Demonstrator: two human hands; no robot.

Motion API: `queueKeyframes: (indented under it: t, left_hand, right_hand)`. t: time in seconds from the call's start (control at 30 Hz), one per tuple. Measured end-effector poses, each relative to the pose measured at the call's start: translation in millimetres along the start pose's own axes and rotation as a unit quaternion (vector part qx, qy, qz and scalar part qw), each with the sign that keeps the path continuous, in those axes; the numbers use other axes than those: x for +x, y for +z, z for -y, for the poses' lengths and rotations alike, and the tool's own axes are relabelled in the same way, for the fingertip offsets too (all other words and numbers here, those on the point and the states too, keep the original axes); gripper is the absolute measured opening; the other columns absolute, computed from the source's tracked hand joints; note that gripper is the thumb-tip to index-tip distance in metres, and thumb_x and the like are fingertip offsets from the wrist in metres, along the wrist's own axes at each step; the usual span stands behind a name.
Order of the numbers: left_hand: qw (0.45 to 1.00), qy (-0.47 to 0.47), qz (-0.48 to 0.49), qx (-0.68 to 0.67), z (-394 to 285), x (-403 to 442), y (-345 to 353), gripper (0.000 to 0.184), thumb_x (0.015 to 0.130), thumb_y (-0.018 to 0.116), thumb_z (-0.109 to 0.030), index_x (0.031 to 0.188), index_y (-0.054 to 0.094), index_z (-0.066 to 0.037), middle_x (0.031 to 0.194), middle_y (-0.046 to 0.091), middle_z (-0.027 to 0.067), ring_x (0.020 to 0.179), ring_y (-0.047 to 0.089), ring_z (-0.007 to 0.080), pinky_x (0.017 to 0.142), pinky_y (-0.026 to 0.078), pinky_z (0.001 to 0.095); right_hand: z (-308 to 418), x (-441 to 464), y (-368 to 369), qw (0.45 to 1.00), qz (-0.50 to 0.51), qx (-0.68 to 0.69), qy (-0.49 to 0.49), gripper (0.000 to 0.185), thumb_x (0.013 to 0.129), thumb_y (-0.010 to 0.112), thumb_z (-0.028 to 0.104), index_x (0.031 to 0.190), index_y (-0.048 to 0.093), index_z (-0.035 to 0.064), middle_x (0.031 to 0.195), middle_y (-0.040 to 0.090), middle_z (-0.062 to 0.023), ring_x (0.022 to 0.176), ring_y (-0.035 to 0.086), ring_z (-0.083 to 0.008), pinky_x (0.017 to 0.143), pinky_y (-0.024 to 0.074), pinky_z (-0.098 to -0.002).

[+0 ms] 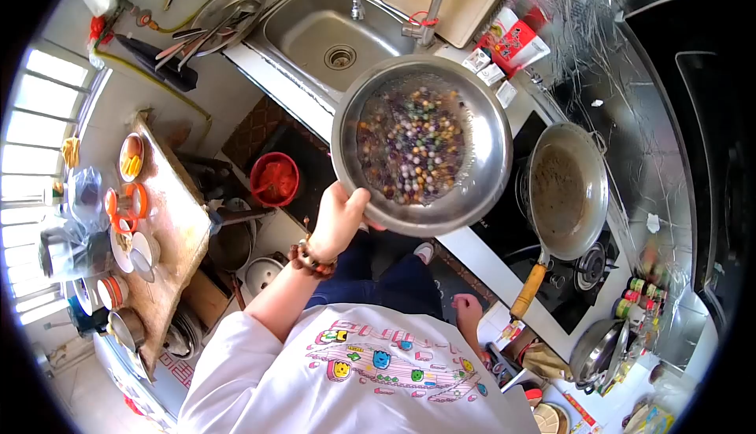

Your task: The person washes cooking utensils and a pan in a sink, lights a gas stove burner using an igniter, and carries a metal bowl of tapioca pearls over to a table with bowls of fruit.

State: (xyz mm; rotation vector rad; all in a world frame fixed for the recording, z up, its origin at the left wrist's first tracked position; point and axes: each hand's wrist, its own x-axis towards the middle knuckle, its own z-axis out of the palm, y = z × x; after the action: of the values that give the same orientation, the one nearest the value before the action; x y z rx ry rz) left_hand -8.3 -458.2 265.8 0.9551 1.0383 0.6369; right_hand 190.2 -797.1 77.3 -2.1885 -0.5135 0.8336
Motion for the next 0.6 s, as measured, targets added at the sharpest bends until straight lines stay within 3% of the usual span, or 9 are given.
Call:
queueKeyframes:
  t: [0.13,0.27,0.6]
  left_hand:
    - [0.996,0.017,-0.041,-0.077,-27,-33,-24,0.025,0.084,0.039,-0.004,0.098,0.051,0.013,0.083,0.064,0.0168,0.063,0.064,0.0216,0.056,0.055,0.0287]
    - [1.0,0.011,-0.013,-0.017,-46,-56,-15,0.023,0.084,0.04,-0.002,0.102,0.049,0.012,0.083,0.063,0.0165,0.063,0.064,0.0225,0.053,0.055,0.0288]
    - [0.987,0.007,-0.123,-0.106,-28,-161,-25,0.023,0.086,0.041,-0.004,0.101,0.048,0.012,0.083,0.062,0.0165,0.063,0.064,0.0228,0.053,0.055,0.0297]
  right_hand:
    - [16,11,10,0.999,0.017,0.006,-0.045,0.014,0.08,0.049,0.004,0.08,0.062,-0.001,0.069,0.062,-0.0094,0.062,0.06,-0.0152,0.059,0.0471,-0.0263]
    - [22,17,12,0.997,0.045,-0.005,-0.058,0.014,0.082,0.048,0.002,0.081,0.061,-0.0022,0.073,0.063,-0.0095,0.064,0.061,-0.0158,0.06,0.0485,-0.0261]
    - [21,38,-15,0.984,0.144,-0.057,-0.085,0.014,0.084,0.049,0.005,0.084,0.061,-0.0024,0.077,0.063,-0.009,0.065,0.062,-0.0156,0.063,0.0483,-0.0263]
